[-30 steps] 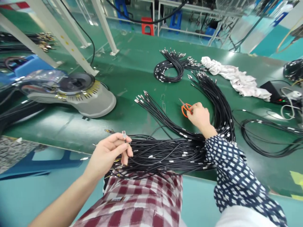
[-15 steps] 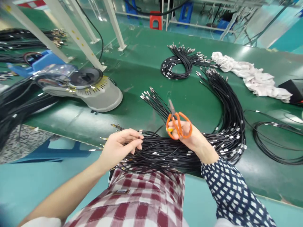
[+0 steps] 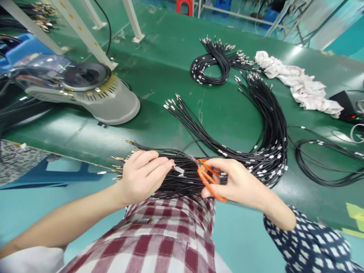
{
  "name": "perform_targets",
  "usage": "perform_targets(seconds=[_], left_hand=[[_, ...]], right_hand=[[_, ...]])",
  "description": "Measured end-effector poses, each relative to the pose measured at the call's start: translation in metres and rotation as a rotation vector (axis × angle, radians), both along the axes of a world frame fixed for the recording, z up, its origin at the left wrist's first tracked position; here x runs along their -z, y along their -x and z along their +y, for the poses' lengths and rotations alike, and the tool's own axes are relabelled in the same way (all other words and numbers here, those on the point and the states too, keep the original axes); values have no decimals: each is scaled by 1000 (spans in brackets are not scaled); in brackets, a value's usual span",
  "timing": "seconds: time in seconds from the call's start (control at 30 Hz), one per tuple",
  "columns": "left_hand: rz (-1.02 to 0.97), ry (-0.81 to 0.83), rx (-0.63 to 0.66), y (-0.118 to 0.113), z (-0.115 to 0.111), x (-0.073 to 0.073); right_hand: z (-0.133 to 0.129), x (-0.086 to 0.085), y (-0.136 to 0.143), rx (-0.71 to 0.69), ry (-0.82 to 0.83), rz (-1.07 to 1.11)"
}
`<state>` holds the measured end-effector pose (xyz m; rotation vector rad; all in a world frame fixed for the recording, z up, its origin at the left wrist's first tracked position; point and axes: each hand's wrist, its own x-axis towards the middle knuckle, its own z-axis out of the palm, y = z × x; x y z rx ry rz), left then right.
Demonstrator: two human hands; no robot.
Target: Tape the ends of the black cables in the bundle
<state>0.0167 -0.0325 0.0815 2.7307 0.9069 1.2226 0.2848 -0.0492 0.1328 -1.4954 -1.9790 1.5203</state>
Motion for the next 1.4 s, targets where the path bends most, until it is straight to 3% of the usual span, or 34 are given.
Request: perform_targets(seconds=[0.13,0.3,0.37,0.5,0.67,0.9,1.1,1.23,1.4], left_hand=[[-1,-48,39,2,0,0],[162,-227,45,5,-1,-1],[161,-213,55,6,-2,-1],[113,-84,81,8,-5,1],[200,-280,62,8,-7,2],[93,-79,44,12,-10,10],[85,-136,38,11,-9,8],[56,-11,44,13,-9,12],[97,-97,32,13,-9,13]], right_hand=[[-1,-22,7,-133,-93,-323],[2,-30,9,-213,-170,-424],[3,-28,10,-245,-207,-442],[4,-25,10,-279,-246,-445],[5,-22,10,-296,-183,-418],[4,-12,13,-259,-63,-327],[5,-8,12,-227,59,-245],[5,-13,11,-234,-64,-294],[5,-17,13,-269,-156,-336]])
